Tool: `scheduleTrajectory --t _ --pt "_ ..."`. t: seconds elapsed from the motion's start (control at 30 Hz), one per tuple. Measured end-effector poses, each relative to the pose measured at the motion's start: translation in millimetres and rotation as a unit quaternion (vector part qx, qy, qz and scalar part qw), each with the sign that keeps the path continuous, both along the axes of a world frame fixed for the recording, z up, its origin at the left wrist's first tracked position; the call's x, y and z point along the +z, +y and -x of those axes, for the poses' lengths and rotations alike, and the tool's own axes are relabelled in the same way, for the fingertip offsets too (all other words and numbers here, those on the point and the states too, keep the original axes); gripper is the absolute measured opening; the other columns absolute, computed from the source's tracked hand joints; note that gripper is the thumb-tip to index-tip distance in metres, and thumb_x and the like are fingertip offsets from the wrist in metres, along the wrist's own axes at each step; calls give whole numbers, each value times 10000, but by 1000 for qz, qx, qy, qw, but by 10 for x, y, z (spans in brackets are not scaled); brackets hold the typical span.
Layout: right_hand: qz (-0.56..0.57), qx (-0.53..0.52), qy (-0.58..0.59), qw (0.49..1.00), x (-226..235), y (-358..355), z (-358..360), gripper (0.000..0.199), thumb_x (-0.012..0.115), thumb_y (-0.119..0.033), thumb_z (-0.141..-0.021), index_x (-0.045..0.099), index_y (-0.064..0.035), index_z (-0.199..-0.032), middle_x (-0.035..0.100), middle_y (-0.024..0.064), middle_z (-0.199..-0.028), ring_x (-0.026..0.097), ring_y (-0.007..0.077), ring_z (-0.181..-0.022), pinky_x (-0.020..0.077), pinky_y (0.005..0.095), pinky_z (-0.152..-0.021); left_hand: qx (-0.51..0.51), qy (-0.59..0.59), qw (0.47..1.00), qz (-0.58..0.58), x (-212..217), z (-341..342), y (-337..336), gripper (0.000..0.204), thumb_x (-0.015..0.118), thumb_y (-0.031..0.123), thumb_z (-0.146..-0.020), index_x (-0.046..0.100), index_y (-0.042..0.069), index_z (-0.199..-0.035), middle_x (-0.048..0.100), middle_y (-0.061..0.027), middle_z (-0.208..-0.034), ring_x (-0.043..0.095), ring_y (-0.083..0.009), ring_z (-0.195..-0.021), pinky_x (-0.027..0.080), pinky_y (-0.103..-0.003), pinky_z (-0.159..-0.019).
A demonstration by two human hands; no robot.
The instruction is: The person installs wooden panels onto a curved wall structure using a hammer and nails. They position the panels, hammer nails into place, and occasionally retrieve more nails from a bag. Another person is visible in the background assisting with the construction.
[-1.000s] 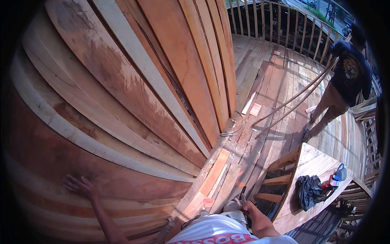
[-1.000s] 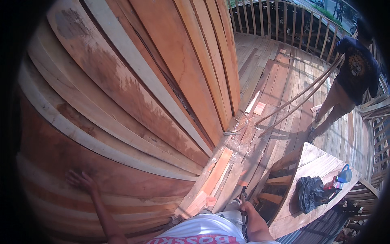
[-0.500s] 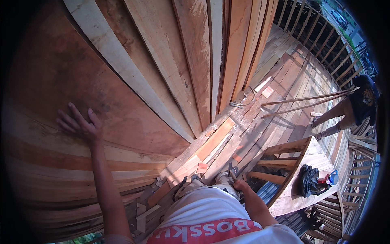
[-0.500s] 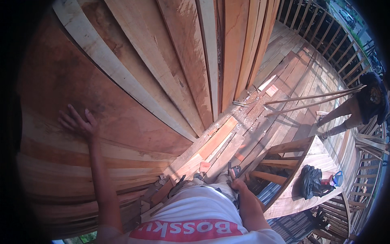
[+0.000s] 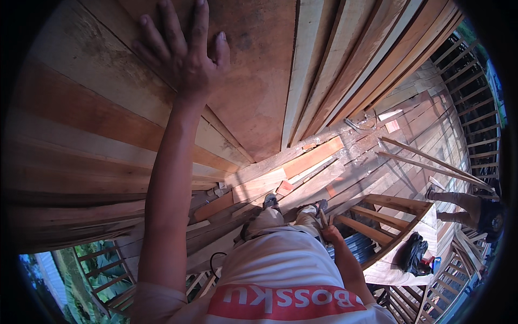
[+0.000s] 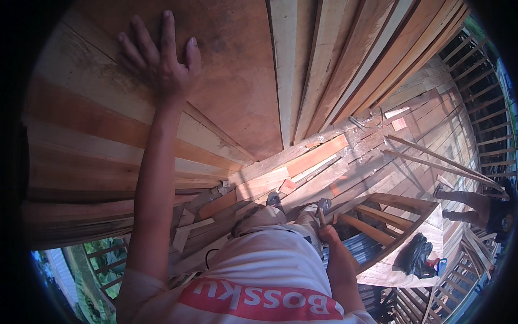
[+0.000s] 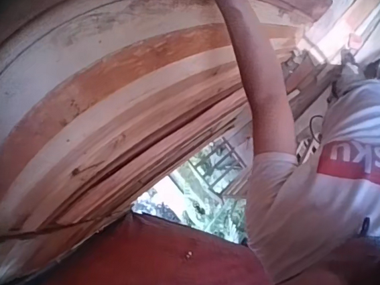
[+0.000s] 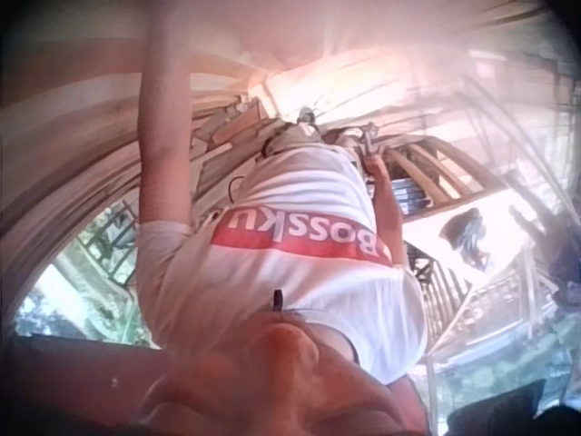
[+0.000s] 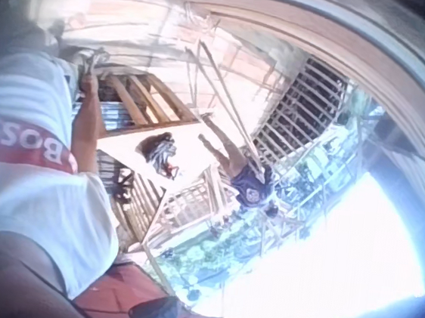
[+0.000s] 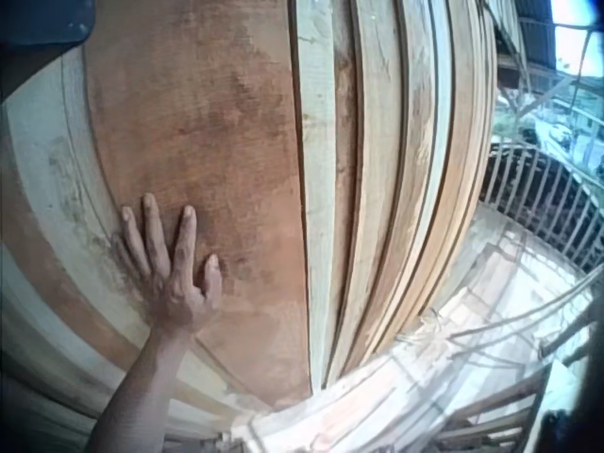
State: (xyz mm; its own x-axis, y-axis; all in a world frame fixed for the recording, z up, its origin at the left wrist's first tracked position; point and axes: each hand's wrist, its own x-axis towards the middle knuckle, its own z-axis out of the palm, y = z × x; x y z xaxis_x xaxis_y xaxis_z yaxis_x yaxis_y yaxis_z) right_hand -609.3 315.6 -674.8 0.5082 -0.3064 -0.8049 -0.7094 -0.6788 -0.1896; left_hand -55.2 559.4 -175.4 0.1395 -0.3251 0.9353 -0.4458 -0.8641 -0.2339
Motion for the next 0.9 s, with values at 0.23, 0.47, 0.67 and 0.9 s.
scheduleTrajectory --t 0.23,0.47,0.67,0.9 --pt "-3 11 53 999 381 72 -131 463 537 -340 -810 656 -8 -1110 636 274 -1121 603 398 -1102 485 464 -942 -162 81 983 9 -91 226 82 653 595 273 -867 373 164 -1470 248 -198 -1539 188 -451 -1412 178 -620 -1102" --pt "-8 -14 86 996 1212 266 -496 426 591 -336 -798 674 -9 -1057 683 237 -994 686 331 -942 543 418 -829 -234 500 827 107 -1686 1262 845 676 588 63 -866 290 62 -1473 279 -229 -1498 322 -372 -1382 322 -457 -1116" --pt "-114 31 70 991 571 33 -100 384 603 -372 -834 696 -71 -1053 658 246 -1068 644 350 -1026 511 445 -888 79 932 354 12 -3760 3143 2581 680 628 414 -840 478 10 -1366 506 -236 -1365 479 -347 -1281 368 -412 -1076" --pt "-111 -4 54 992 1310 132 -576 402 664 -329 -783 702 35 -949 697 225 -917 701 315 -865 552 411 -745 76 924 369 -74 -4273 4883 3658 443 601 395 -866 672 0 -1055 627 -242 -1151 630 -363 -1009 487 -427 -858"
